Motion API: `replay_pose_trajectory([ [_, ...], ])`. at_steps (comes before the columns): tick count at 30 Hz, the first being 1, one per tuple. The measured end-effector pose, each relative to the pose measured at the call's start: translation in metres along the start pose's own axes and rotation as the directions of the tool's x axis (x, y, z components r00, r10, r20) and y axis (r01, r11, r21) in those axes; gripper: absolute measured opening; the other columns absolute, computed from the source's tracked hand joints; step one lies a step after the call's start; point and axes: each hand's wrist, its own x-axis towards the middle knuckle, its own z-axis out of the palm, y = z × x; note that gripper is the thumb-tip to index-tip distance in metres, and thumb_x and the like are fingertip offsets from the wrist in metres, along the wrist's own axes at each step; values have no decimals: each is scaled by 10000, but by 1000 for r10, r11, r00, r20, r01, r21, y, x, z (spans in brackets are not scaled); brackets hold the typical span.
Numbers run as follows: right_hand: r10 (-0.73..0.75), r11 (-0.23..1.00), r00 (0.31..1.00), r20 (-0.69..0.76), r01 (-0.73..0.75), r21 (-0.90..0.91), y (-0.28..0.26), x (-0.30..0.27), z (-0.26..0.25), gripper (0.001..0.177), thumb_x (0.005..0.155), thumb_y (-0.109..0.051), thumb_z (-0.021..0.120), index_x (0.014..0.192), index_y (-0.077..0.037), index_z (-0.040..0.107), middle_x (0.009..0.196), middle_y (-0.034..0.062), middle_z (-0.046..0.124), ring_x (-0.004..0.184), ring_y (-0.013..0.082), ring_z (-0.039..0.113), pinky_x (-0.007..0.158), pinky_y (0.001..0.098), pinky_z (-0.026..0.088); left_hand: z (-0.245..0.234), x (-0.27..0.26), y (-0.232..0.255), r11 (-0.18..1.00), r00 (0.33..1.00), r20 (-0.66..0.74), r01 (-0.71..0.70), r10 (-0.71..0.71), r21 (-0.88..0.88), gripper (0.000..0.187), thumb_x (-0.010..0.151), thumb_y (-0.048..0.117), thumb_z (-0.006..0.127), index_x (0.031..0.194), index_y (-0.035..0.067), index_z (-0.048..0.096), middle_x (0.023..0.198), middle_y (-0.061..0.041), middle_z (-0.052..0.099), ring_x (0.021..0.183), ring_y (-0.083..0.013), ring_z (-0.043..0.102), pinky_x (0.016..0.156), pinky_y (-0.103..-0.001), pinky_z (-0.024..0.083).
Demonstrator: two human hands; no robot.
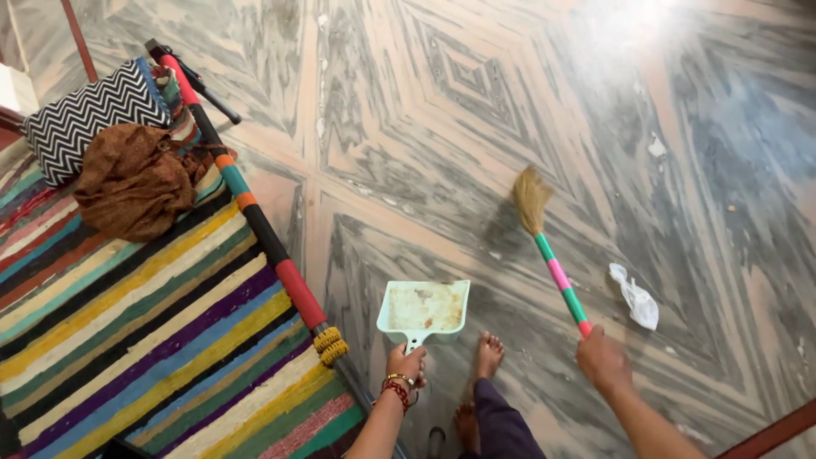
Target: Sweeping the floor with a broom and collecting dust in a dustpan.
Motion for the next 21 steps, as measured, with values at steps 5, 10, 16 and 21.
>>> replay_pose_trajectory([
  [5, -123, 987, 975, 183, 139, -78, 0, -33, -15, 391, 998, -423, 465, 1215, -104, 530, 972, 207, 752, 939, 432, 727, 834, 564, 554, 8, 16, 30, 998, 1000, -17, 15, -16, -59, 248, 855, 154, 711, 1053, 221, 578, 647, -35, 558, 435, -139, 459, 418, -348, 451],
  [10, -354, 877, 910, 217, 404, -262, 2, -5, -20, 344, 1005, -381, 410, 1216, -142, 539, 939, 120, 763, 911, 350, 745, 807, 531, 578, 29, 63, 44, 997, 996, 27, -79, 79, 4, 423, 864, 164, 727, 1228, -17, 609, 640, -17, 539, 428, -125, 470, 380, -348, 447],
  [16, -227, 907, 953, 201, 282, -313, -39, 74, -37, 278, 1042, -276, 404, 1200, -144, 590, 1066, 137, 761, 1019, 319, 747, 878, 488, 586, 43, 16, 103, 999, 999, -2, -47, 47, 6, 598, 855, 158, 716, 1403, 181, 479, 641, -28, 577, 452, -140, 495, 429, -341, 478],
  [21, 11, 1000, 997, 80, -10, -11, -96, 96, -65, 321, 971, -334, 533, 1176, -104, 626, 1153, 216, 719, 1096, 423, 697, 921, 543, 549, 43, 4, 112, 995, 998, -19, -66, 65, -78, 385, 876, 167, 705, 1227, 15, 670, 634, -2, 554, 441, -92, 480, 400, -301, 452],
])
